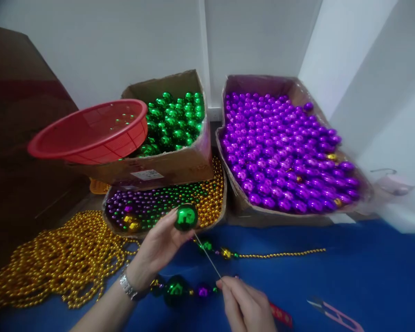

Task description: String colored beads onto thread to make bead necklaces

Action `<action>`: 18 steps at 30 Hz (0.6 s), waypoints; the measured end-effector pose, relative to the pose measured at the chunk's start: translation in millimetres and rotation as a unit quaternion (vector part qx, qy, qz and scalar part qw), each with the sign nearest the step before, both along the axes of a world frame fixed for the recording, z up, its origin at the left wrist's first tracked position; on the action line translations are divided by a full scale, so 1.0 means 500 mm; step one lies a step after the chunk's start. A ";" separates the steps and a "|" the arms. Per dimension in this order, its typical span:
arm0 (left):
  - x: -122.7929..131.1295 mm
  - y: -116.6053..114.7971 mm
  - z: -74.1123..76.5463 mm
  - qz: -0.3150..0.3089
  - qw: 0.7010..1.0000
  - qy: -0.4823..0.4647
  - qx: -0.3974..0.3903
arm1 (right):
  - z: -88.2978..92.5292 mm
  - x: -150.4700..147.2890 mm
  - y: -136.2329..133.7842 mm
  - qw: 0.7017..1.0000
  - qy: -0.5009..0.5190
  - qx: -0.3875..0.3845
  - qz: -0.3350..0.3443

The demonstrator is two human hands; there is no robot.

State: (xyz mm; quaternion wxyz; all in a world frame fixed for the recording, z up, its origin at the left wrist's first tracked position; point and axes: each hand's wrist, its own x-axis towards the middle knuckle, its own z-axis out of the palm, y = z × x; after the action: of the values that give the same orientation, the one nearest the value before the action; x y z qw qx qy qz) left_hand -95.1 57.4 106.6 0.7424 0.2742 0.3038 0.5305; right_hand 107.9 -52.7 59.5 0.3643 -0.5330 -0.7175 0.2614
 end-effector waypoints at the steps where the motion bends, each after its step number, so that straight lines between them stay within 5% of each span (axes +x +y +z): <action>1: 0.001 -0.002 -0.008 0.012 1.000 -0.012 -0.018 | 0.003 0.001 0.001 1.000 -0.011 0.007 0.024; 7: 0.008 -0.012 -0.019 0.052 0.997 -0.021 -0.050 | -0.007 -0.002 0.005 0.998 -0.031 0.030 0.043; 18: 0.001 -0.019 -0.015 0.039 0.997 0.059 0.045 | -0.029 -0.004 0.004 0.998 -0.032 -0.017 0.043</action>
State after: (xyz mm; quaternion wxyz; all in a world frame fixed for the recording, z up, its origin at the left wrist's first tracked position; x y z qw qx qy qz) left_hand -94.6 48.0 98.9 0.6892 0.3261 0.3327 0.5549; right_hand 106.1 -50.9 45.2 0.3208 -0.5162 -0.7461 0.2720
